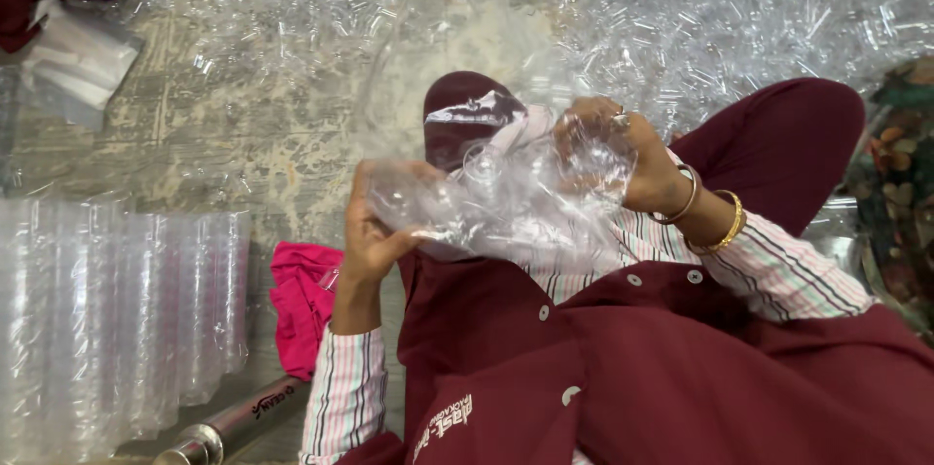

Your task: The person sits on the floor with a large stack of clear plastic cups across their lap. They pull individual cups from a pile, align them into bundles, slide the bundles into clear plastic film sleeves, and set finished wrapped bundles aside with other completed stacks.

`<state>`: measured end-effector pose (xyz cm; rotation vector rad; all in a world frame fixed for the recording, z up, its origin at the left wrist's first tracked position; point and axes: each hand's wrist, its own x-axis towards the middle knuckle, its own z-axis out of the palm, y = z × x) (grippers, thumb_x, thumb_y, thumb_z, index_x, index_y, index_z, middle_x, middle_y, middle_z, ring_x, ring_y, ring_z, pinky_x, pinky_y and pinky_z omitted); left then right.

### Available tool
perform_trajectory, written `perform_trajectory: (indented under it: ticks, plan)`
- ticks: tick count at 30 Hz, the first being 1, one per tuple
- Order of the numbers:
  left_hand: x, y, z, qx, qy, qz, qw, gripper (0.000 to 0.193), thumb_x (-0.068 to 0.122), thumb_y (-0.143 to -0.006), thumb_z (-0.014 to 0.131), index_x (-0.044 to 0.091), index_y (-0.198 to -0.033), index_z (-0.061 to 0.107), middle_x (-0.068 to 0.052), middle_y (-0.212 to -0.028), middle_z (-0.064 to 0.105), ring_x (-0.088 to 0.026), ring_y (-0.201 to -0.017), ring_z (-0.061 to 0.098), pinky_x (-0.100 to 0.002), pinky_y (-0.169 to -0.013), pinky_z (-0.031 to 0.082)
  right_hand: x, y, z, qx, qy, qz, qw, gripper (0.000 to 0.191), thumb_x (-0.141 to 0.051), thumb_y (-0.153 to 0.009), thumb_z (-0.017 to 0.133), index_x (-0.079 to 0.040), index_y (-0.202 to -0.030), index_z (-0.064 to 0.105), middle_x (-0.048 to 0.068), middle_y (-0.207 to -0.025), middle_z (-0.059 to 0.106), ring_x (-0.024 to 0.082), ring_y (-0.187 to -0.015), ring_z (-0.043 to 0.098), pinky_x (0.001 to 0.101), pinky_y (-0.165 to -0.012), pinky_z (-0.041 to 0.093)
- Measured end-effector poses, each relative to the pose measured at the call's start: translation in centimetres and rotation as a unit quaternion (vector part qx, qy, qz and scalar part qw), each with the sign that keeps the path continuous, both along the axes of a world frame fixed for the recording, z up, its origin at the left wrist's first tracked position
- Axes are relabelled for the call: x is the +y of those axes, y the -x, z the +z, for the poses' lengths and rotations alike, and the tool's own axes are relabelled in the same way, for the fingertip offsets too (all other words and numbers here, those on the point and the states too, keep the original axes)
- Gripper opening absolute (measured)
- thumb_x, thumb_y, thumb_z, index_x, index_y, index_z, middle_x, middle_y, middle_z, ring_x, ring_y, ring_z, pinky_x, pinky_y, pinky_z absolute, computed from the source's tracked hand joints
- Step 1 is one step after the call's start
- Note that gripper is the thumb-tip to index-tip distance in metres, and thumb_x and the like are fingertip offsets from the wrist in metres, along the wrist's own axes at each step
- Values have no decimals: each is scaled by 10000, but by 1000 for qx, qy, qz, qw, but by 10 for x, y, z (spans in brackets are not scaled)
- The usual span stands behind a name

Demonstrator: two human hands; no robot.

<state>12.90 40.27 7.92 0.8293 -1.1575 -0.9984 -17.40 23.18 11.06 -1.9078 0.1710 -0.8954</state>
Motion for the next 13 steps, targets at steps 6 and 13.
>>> perform_trajectory:
  ticks: [6, 13]
  plan:
    - [22, 1, 81, -102, 99, 108, 984, 90, 49, -1001, 768, 11, -1050, 703, -104, -927, 742, -139, -803, 706, -245, -694, 579, 20, 20, 51, -78, -31, -42, 996, 24, -34, -941, 687, -26, -946, 665, 87, -817, 647, 119, -678, 588, 243, -623, 465]
    - [46, 26, 143, -200, 64, 122, 970, 232, 64, -960, 772, 10, -1128, 621, -124, -921, 711, -161, -856, 705, -265, -769, 579, 44, 19, 87, -115, -73, -75, 988, 151, -98, -1041, 690, -4, -941, 628, 76, -819, 626, 115, -693, 588, 254, -616, 485]
